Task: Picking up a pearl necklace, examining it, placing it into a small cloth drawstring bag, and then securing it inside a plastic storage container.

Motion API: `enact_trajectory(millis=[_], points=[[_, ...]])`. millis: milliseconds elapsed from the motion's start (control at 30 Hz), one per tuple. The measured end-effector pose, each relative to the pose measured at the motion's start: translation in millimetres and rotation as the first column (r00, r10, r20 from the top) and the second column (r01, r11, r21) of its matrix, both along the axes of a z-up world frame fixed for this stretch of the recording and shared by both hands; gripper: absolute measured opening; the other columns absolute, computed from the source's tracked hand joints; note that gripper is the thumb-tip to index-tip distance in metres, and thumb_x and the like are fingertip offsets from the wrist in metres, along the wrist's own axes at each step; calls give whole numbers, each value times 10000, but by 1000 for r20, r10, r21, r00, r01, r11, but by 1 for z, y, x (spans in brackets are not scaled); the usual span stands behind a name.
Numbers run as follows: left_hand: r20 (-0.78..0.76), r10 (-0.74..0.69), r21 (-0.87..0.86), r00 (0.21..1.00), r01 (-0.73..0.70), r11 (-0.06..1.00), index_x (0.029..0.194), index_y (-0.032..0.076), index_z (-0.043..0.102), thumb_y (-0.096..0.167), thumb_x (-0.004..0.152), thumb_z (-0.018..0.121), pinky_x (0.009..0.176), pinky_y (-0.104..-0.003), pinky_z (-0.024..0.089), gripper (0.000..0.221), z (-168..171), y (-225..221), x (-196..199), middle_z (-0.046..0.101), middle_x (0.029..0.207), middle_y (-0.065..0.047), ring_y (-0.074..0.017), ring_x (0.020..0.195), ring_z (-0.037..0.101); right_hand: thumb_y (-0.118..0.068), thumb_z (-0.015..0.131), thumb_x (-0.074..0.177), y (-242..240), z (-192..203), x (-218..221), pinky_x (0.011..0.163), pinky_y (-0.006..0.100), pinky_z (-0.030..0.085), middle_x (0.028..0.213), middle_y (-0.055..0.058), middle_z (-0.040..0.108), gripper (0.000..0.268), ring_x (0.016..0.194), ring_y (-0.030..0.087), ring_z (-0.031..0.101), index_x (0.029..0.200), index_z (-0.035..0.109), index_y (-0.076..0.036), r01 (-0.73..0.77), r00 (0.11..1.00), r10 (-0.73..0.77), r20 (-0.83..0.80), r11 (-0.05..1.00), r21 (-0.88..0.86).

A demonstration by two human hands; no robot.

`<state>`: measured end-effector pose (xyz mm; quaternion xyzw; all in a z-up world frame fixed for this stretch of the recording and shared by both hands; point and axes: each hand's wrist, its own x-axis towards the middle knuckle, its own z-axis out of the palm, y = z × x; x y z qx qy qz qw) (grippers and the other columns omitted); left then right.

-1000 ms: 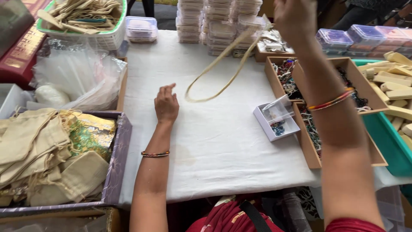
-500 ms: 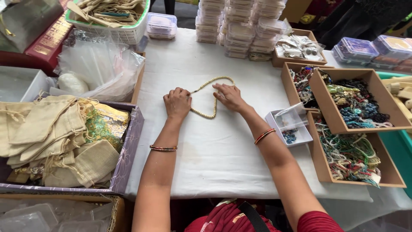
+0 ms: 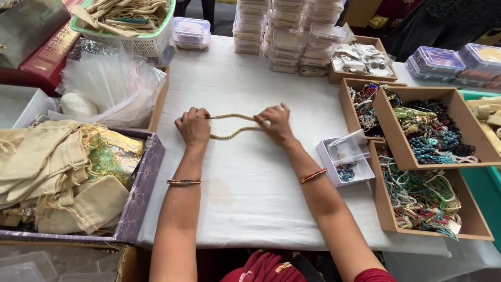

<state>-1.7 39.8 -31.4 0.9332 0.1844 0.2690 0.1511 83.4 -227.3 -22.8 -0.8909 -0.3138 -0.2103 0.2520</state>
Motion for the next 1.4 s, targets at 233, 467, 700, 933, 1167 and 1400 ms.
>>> enact_trajectory(millis=[233, 467, 700, 933, 1167, 1400], points=[[-34, 247, -55, 969, -248, 967, 982, 167, 758, 42, 871, 724, 954, -434, 426, 171, -8, 36, 1, 716, 1059, -36, -216, 1011, 657, -485, 654, 995, -12, -12, 22, 1123, 655, 165, 971, 9, 675, 384, 1082, 271, 563, 837, 796, -165, 296, 954, -300, -2, 940, -173], [-68, 129, -133, 989, -137, 982, 928, 181, 778, 69, 870, 723, 959, -440, 426, 138, 0, 34, -3, 718, 1070, -16, -207, 1028, 643, -422, 737, 918, -18, 4, 8, 1125, 631, 195, 1113, 54, 676, 290, 1119, 241, 533, 873, 789, -140, 392, 913, -377, 154, 916, -84], [-49, -370, -91, 928, 365, 927, 1405, 201, 532, 357, 1011, 545, 1221, -449, 282, 425, -12, 14, 16, 461, 1553, 10, -163, 1432, 392, -703, 216, 959, 19, 1, -10, 1239, 475, 21, 1702, 43, 89, 825, 1542, 213, 73, 1615, 142, -208, -189, 956, 89, -280, 917, -352], [-488, -258, 1, 834, 297, 955, 1626, 287, 138, 700, 976, 127, 1252, -519, -54, 770, -15, -4, 16, 71, 1710, 21, -171, 1563, 24, -748, 87, 943, 11, -8, 2, 1275, 471, -46, 1721, 19, -2, 863, 1575, 198, -47, 1635, 38, -235, 34, 897, -248, -366, 864, -502], [-506, -311, 12, 804, 367, 930, 1586, 464, 131, 728, 932, 119, 1230, -556, -100, 706, -3, -7, 8, 51, 1711, 39, -192, 1556, 7, -602, 275, 1071, -2, -32, 30, 1228, 587, -59, 1710, 119, 88, 745, 1572, 282, 10, 1637, 166, -130, 357, 819, -513, -258, 806, -472], [-249, -474, 214, 845, 525, 823, 1370, 326, 532, 562, 959, 492, 1216, -582, 159, 476, -1, -16, 5, 436, 1547, 33, -176, 1446, 352, -427, 412, 1041, 27, 15, -18, 1269, 550, 59, 1560, 34, 455, 379, 1515, 215, 287, 1283, 656, -267, -108, 983, 61, -172, 956, -273]])
